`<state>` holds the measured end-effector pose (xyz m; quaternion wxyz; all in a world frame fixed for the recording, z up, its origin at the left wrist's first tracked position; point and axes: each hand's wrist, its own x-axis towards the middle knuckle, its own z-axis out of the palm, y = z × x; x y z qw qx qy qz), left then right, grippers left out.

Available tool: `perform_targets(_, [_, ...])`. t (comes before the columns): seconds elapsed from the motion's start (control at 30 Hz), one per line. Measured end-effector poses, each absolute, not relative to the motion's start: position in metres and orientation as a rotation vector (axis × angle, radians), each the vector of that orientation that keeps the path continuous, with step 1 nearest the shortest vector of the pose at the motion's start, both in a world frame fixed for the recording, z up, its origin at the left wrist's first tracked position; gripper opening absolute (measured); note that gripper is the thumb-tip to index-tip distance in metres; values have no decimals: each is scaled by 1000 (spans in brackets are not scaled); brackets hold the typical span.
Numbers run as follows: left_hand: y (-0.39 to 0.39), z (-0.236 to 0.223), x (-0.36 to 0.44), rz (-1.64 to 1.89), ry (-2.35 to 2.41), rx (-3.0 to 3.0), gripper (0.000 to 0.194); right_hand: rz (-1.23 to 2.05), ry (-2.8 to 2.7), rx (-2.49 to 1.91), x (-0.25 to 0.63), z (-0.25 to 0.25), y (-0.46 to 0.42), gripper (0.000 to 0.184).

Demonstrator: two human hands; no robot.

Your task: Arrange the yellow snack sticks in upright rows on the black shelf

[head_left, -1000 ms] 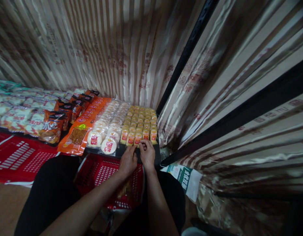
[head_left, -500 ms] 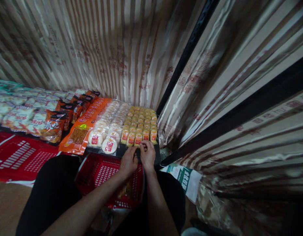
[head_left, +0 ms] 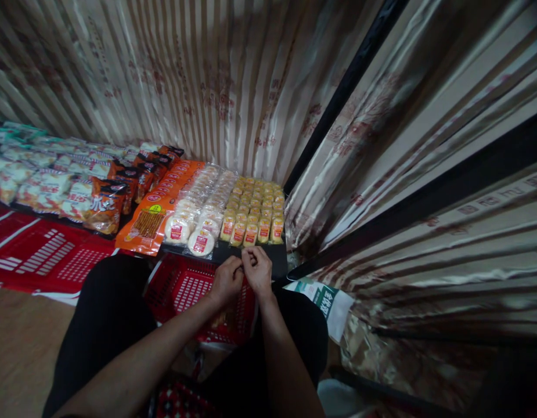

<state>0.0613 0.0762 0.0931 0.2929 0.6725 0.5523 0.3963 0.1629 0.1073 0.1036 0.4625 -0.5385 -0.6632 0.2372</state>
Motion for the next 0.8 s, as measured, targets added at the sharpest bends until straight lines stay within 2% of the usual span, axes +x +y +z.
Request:
perform_targets(0.2, [63, 82, 37, 966, 1522, 1775, 21, 650, -1857, -1280, 155, 107, 92, 19])
perform_targets(0.37, [51, 66, 17, 834, 1595, 1738, 24, 681, -1968, -1239, 146, 104, 82, 18])
perform_targets(0.43, [49, 56, 11, 707, 1635, 1686, 27, 738, -2064, -1215, 140, 98, 81, 18])
perform_targets(0.63, [46, 19, 4, 27, 1635, 1496, 27, 1099, -2474, -1310, 126, 58, 81, 19])
perform_targets(0.8, [38, -2, -4, -97, 1623, 1413, 19, 1315, -2577, -1426, 114, 15, 75, 21])
